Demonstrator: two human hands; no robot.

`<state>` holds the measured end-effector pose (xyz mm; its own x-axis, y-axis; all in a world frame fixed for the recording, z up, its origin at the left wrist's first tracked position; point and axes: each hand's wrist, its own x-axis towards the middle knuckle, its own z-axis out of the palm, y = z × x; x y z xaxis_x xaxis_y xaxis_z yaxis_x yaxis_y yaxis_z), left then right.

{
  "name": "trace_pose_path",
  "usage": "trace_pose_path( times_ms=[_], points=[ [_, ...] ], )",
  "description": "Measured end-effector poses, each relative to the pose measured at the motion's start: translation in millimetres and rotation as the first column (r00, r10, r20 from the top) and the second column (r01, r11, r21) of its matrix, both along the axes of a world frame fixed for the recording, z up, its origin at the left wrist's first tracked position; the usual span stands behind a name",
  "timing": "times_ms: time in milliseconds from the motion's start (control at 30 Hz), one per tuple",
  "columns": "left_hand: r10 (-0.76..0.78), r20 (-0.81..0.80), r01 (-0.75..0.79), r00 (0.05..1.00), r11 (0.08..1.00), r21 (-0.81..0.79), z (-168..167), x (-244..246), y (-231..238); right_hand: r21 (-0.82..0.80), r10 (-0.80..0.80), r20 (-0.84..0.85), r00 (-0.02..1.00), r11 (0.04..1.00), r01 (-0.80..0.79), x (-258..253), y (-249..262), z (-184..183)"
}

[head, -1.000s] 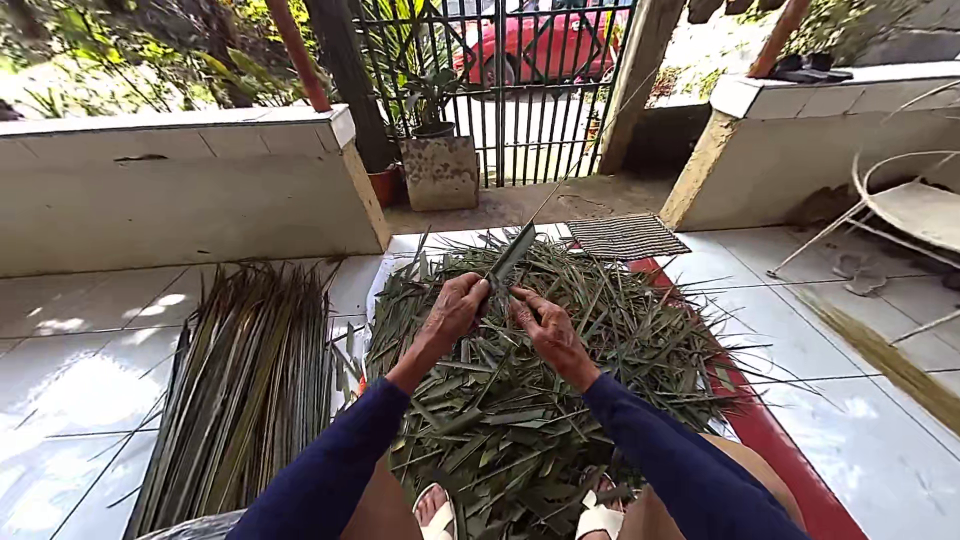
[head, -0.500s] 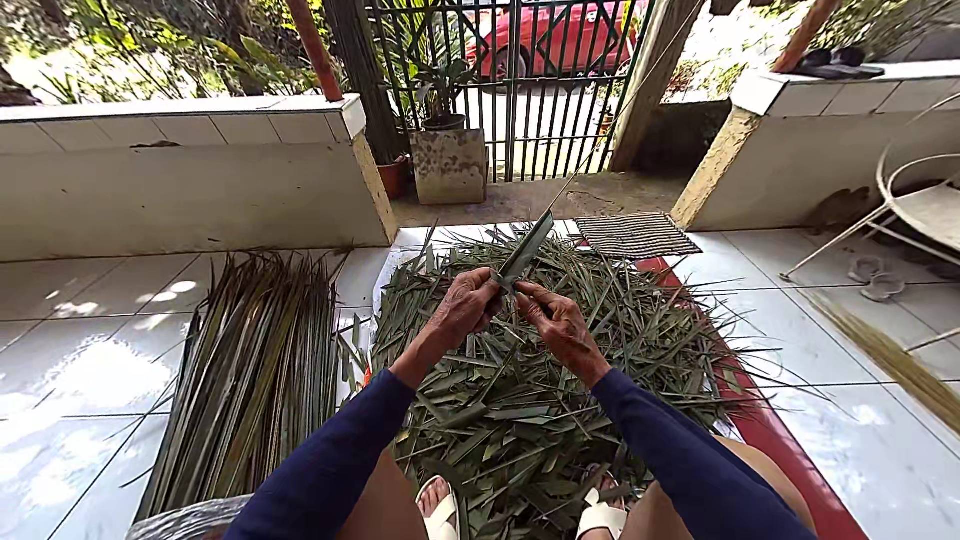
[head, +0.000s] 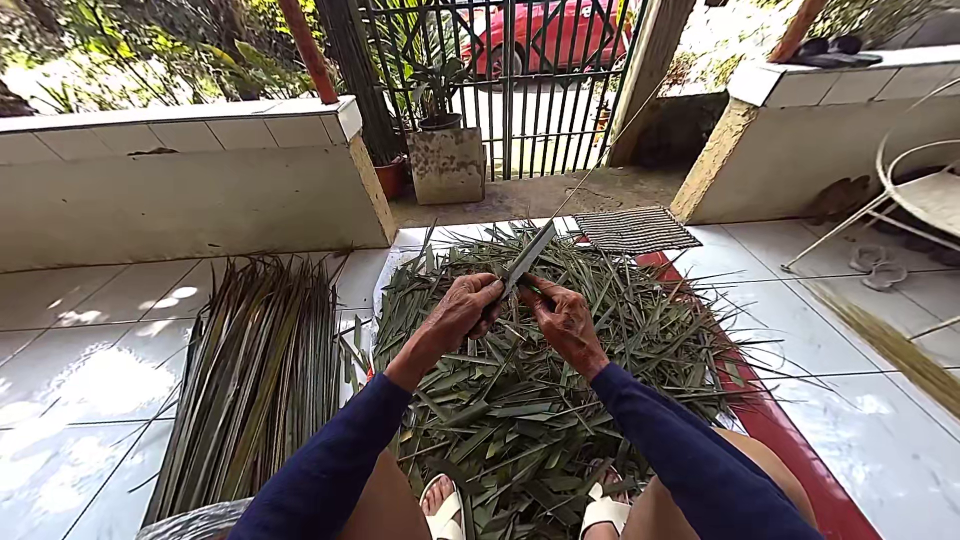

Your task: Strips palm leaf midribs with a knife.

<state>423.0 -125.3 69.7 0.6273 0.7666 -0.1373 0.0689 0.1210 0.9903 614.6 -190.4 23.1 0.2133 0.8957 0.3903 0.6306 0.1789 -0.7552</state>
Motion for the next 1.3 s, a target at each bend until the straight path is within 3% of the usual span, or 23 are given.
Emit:
trace_pose_path(
  times_ms=[433, 800, 900, 1133, 1300],
  points=[
    [-0.048, -0.152, 0.065, 0.987, 0.992, 0.111, 2.3, -11.0, -8.2, -0.004, -0.191, 0.031, 0.981, 0.982, 0.191, 22.2, 9.8, 10.2],
    [-0.037, -0.183, 0.052, 0.982, 0.996, 0.077, 4.5, -15.0, -4.8, 0.030, -0.330, -0.059, 0.942, 0.943, 0.332, 59.2, 16.7, 13.4],
    [-0.013, -0.089, 0.013, 0.996, 1.000, 0.000, 2.4, -14.4, -2.5, 0.057, -0.266, -0.102, 0.959, 0.960, 0.273, 51.9, 12.9, 14.7],
    [-0.053, 0.129, 0.077, 0.990, 0.979, -0.188, 8.3, -4.3, -1.8, 0.008, 0.083, -0.187, 0.979, 0.997, -0.083, 3.9, -0.6, 8.9],
    [-0.118, 0.241, 0.183, 0.963, 0.946, -0.269, 7.7, 1.1, -1.9, 0.009, 0.136, -0.259, 0.956, 0.990, -0.139, 3.9, -1.9, 10.5]
  ],
)
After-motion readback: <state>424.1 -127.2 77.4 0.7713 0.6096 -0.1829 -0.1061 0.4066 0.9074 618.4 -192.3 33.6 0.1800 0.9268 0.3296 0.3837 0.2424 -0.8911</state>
